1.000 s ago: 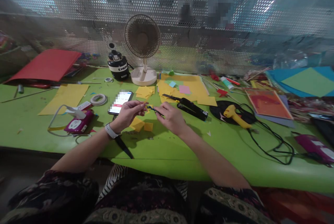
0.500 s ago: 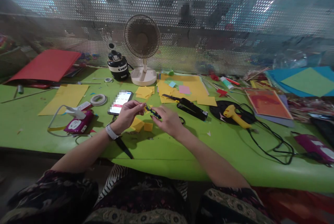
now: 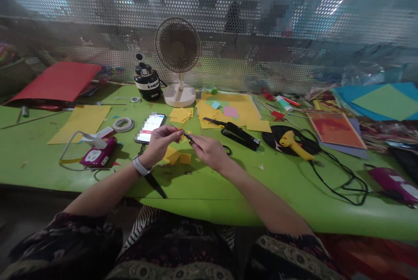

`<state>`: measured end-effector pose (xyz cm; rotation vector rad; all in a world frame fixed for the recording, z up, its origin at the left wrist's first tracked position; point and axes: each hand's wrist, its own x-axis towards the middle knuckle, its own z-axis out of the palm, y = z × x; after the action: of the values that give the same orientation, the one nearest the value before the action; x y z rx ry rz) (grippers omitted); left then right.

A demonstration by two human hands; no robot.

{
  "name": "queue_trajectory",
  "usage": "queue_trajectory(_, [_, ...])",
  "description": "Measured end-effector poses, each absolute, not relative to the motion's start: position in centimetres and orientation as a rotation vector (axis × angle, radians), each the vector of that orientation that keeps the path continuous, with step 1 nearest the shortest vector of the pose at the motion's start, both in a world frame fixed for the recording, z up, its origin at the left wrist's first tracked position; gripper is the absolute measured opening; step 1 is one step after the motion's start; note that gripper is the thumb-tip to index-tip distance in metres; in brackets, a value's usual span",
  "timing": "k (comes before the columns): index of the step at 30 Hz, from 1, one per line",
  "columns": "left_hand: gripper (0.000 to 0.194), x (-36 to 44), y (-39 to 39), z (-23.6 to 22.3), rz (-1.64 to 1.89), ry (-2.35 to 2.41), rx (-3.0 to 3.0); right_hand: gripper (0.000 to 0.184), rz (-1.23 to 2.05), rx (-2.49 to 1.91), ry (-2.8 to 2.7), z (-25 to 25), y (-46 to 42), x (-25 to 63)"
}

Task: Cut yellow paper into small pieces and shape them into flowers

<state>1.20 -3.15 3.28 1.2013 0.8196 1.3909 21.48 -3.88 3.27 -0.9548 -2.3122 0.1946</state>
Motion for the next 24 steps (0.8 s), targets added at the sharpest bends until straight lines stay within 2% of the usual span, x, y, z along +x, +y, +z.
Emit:
queue_trajectory(12, [0.028, 0.89, -2.75, 3.12, 1.313, 0.796, 1.125, 0.033, 0.286, -0.869, -2.320, 3.84, -3.92, 21.40])
queue_trajectory(24, [0.024, 0.83, -2.64, 2.78, 1.356, 0.755, 1.148, 0.035, 0.301, -0.993, -2.307, 3.76, -4.39, 21.12])
